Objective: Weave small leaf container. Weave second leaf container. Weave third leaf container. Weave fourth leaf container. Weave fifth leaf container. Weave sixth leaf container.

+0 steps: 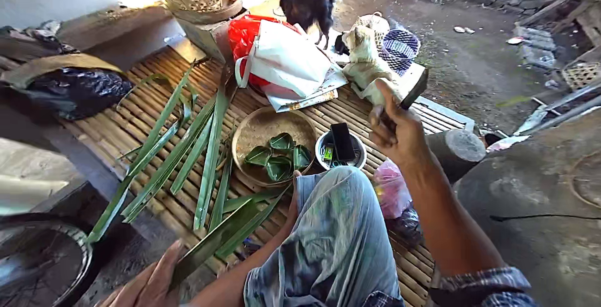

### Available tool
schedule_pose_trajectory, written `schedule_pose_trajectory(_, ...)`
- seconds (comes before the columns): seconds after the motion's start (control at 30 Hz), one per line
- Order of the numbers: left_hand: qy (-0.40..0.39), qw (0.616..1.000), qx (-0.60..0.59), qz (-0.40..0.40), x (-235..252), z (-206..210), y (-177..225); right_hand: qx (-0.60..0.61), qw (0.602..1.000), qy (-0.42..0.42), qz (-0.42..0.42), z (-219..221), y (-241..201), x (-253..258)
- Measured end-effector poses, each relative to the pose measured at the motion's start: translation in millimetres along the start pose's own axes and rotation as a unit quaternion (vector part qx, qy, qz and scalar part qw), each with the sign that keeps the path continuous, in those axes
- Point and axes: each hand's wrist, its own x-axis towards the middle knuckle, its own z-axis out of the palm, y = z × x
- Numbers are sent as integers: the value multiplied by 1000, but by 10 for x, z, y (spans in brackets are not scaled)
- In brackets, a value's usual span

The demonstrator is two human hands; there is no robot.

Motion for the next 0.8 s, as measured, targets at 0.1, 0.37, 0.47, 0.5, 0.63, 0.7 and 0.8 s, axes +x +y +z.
schedule_pose_trajectory(0.1,77,996,30,33,79,54,108,-57,994,-42,82,520,274,-338)
schedule_pose_trajectory(0.37,98,988,100,71,148,117,194,55,972,-125,191,1801,759,-1090)
schedule_pose_trajectory(0.47,96,986,118,65,98,168,180,65,975,-45,207,2063,829,-1096)
schedule_pose_trajectory(0.5,93,987,116,63,87,196,171,74,973,-35,213,2103,869,-1076)
schedule_pose_trajectory(0.63,24,999,-43,-22,61,271,168,110,967,-17,230,2199,1013,-1072)
schedule_pose_trajectory(0.7,-13,969,-226,-103,93,253,146,111,971,-29,209,2212,1053,-1084)
schedule_pose_trajectory(0.8,-87,859,-456,-217,189,172,37,104,978,-60,172,2230,1068,-1093)
